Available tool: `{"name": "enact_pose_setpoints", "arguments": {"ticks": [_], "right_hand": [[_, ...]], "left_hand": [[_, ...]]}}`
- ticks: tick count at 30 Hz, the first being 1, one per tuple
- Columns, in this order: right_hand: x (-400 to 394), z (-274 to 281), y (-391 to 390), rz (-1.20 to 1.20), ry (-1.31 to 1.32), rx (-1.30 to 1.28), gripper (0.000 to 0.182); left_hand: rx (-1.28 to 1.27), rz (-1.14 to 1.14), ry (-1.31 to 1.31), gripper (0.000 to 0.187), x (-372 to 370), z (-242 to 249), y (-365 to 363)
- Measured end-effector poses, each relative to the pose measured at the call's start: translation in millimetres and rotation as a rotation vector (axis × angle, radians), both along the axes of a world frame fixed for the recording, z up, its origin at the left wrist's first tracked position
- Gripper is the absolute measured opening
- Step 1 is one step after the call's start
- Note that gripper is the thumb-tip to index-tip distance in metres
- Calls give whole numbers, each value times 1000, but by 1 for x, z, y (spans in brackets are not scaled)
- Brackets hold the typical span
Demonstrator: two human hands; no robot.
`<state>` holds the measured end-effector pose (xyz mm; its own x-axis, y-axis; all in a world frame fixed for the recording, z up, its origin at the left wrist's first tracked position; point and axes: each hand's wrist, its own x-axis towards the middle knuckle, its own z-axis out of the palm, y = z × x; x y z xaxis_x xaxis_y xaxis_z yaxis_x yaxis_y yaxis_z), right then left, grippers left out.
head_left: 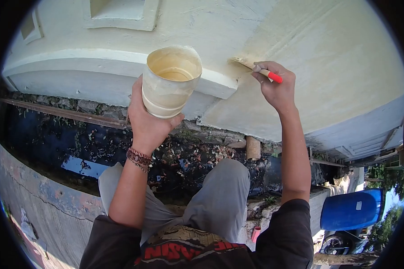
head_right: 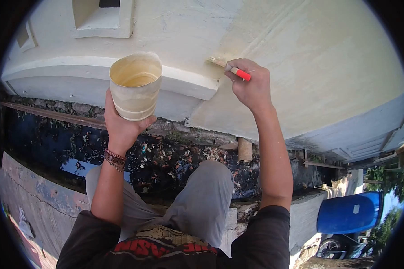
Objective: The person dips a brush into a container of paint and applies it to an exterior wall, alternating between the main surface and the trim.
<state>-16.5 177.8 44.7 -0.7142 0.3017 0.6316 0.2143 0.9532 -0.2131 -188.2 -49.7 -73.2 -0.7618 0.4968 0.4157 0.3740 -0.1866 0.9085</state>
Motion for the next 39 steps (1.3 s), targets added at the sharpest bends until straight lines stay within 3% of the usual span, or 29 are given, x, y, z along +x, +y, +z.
{"name": "enact_pose_setpoints", "arguments": {"ticks": [2,4,6,9,11,14,15,17,20,24,29,31,34,36,39], "right_hand": [[3,20,-12,-31,126,41,21],[7,32,-22,2,364,454,23],[5,8,-14,97,406,582,29],[1,-66,-7,-16,116,608,23],[4,-111,-13,-26,-3,494,23],[8,-110,-36,-5,-9,345,23],[9,-100,-38,-8,-7,346,23],[12,-75,-36,54,-9,30,24],[6,-56,-10,112,-48,31,31],[2,-1,7,80,85,41,23],[7,91,-11,29,379,532,25],[4,104,-9,64,459,723,27],[-7,51,1,4,341,734,23],[-9,-23,2,-81,161,691,20],[1,-103,-22,-62,-11,461,23]], "left_hand": [[28,-2,2,97,0,1,-1],[29,-1,-1,97,0,2,-2],[31,0,0,96,0,4,-2],[33,-6,-28,95,1,5,-3],[45,-7,-35,94,0,7,-5],[35,-5,-17,95,0,8,-7],[36,-7,-15,95,0,9,-7],[13,15,-13,96,1,10,-7],[31,-1,-28,96,3,9,-6],[34,0,-12,96,7,11,-7],[51,-27,-4,96,7,10,-8],[55,-22,-27,96,9,12,-7],[59,-20,-48,96,11,15,-9],[66,-14,-42,96,10,16,-10],[52,-9,-21,96,9,15,-12]]}}
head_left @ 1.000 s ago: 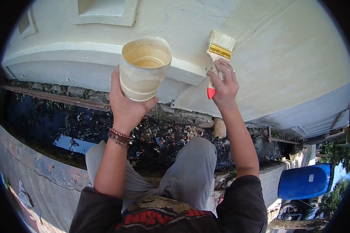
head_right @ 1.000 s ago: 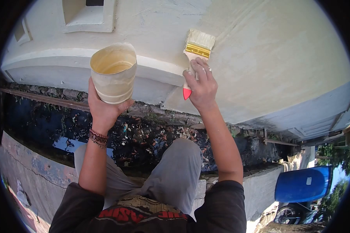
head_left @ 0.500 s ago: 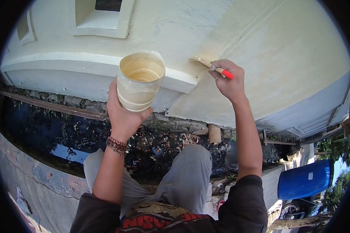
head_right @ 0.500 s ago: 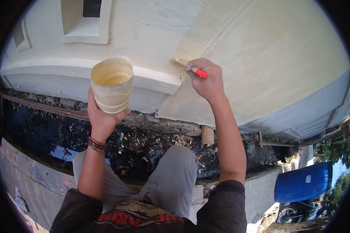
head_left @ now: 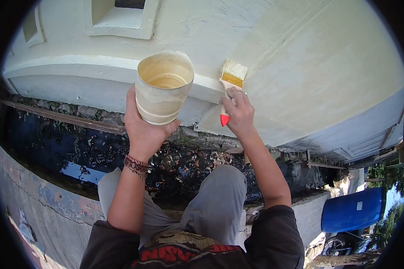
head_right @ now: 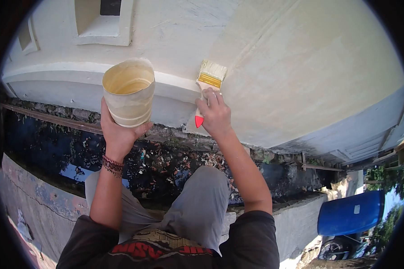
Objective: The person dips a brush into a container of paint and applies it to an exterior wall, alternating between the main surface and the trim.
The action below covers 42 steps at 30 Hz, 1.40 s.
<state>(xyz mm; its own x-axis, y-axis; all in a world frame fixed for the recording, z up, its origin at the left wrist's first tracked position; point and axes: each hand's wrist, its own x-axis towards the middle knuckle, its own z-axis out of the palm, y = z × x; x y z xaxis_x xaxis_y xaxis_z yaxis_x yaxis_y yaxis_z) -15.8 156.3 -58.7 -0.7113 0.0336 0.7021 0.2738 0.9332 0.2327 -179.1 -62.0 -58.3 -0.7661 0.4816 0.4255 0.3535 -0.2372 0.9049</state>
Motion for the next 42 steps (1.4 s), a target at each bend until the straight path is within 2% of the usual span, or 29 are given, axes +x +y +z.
{"name": "enact_pose_setpoints", "arguments": {"ticks": [1,3,4,6,9,11,14,17,18,20,21,23,25,28,29,30,32,34,37,38,40,41,42], "right_hand": [[5,-5,-8,-1,4,6,23],[11,-1,-12,85,-78,-233,26],[10,11,-6,83,-72,-213,26],[11,43,7,202,-78,-365,27],[9,113,33,198,-103,-447,25],[8,174,29,222,-21,-288,19],[12,261,18,132,147,-30,16],[9,325,22,171,277,230,18],[5,333,22,171,279,237,18],[1,343,20,192,431,508,21],[-3,331,21,187,469,546,24],[-10,279,24,118,359,392,25],[-17,203,30,-26,192,476,18],[-12,93,-5,-71,51,130,20],[-9,74,-14,-53,-2,-18,20],[-8,76,-16,-55,6,-15,20],[-6,85,-21,49,108,-470,19],[-2,143,-3,39,138,-348,16],[7,243,9,-5,377,-317,15],[6,270,7,64,502,-270,14],[3,312,6,78,645,69,14],[-2,318,8,74,644,67,14],[-8,322,9,113,658,236,15]], "left_hand": [[1,1,-5,96,0,-1,0],[25,-4,-1,96,-1,0,2],[39,-11,-19,97,-1,1,2],[46,-28,-36,99,-1,0,2],[-3,-10,-37,99,-1,-5,2],[37,-10,-21,98,-3,-6,3],[2,-37,-54,99,-1,-4,1],[33,-35,-53,100,-1,-4,1],[24,-36,-59,101,-1,-4,1],[25,-45,-69,102,0,-2,1],[20,-51,-80,102,1,-1,0],[42,-60,-74,102,2,-1,1],[65,-73,-62,102,2,0,3],[63,-85,-94,102,4,-2,4],[51,-84,-107,102,4,-2,3],[40,-83,-117,102,3,-1,3],[60,-88,-111,101,3,-1,2],[71,-98,-111,101,3,1,1],[62,-97,-113,99,1,3,-2],[55,-87,-114,99,1,3,-3],[45,-77,-118,99,2,1,-3],[30,-57,-98,99,1,-2,-2],[16,-37,-76,99,0,-3,-1]]}}
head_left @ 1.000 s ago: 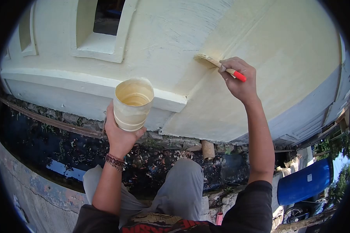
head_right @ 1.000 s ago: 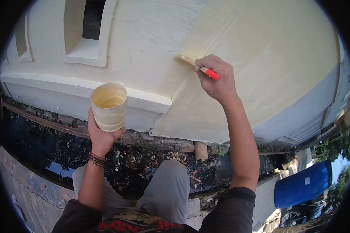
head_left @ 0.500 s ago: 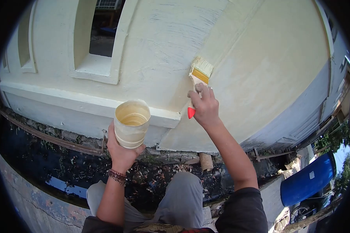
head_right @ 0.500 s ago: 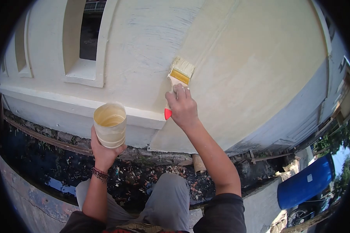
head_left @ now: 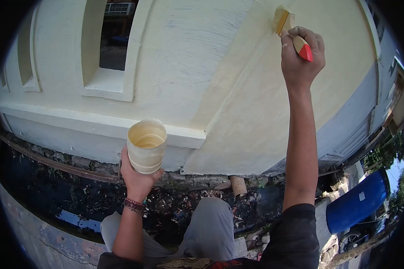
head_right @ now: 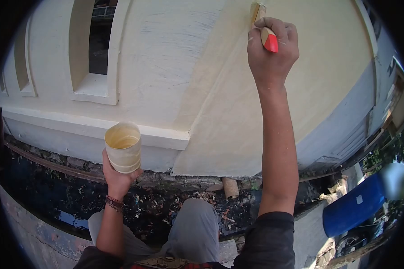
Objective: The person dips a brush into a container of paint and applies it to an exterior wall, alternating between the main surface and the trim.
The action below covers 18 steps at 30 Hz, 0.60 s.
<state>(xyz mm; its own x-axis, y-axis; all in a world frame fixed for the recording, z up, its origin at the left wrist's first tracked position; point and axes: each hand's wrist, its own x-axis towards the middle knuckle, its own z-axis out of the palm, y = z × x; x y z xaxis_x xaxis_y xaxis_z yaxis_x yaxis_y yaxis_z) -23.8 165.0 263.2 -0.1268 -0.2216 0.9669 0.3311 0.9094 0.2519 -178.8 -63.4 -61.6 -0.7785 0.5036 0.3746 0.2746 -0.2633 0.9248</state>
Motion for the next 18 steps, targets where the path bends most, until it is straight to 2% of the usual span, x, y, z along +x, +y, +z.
{"name": "enact_pose_setpoints", "arguments": {"ticks": [1,4,8,10,12,14,17,18], "right_hand": [[-6,0,-1,-13,23,170,17],[-17,-73,4,-163,-73,-9,19],[-11,-202,-18,-135,-224,-280,21],[2,-217,-29,-76,-275,-376,21],[7,-205,-27,29,-294,-501,21],[10,-146,-23,-5,-263,-341,20],[8,-62,-3,68,-37,-223,15],[9,-44,-2,-19,-49,-46,16]], "left_hand": [[-2,0,0,99,0,1,0],[19,-17,-16,100,2,4,0],[42,-29,-47,101,4,6,-1],[51,-40,-71,100,2,7,-1],[23,-6,11,100,0,3,-2],[24,-12,-2,100,0,4,-1],[14,-16,-12,100,2,4,-2],[14,-13,-2,100,2,4,-2]]}}
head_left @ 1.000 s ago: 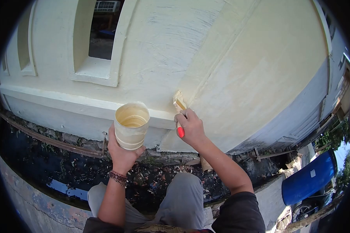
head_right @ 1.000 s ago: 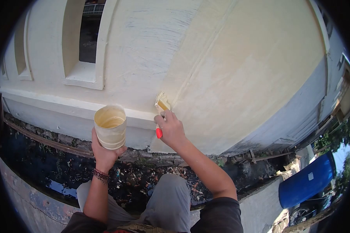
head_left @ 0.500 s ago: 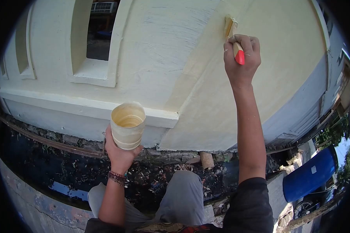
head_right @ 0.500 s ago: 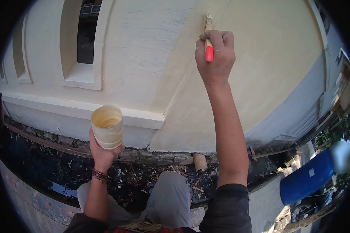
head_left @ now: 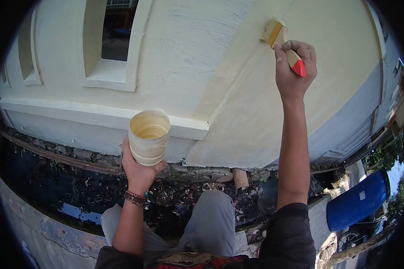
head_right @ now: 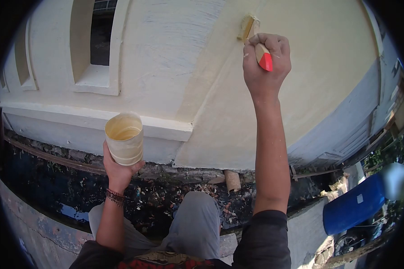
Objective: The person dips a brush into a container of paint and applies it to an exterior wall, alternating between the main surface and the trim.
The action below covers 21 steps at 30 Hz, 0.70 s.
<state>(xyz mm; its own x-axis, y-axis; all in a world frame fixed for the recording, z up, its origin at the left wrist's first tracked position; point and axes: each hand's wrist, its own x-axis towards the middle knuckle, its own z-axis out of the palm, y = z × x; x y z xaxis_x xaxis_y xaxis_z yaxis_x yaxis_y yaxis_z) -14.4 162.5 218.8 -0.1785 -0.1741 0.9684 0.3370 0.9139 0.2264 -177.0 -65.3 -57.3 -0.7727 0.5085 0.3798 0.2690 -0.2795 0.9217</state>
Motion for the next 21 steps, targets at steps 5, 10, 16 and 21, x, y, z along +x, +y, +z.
{"name": "enact_pose_setpoints", "arguments": {"ticks": [5,10,16,21], "right_hand": [[-12,-48,22,10,-207,103,29],[7,-230,1,-112,-758,-10,11],[3,-176,16,182,-998,-469,14],[4,-32,8,137,-381,-139,19]], "left_hand": [[-15,12,16,100,3,-1,1],[10,-3,26,101,2,-1,2],[7,-4,14,102,2,-3,2],[-6,42,77,101,-1,-8,4]]}}
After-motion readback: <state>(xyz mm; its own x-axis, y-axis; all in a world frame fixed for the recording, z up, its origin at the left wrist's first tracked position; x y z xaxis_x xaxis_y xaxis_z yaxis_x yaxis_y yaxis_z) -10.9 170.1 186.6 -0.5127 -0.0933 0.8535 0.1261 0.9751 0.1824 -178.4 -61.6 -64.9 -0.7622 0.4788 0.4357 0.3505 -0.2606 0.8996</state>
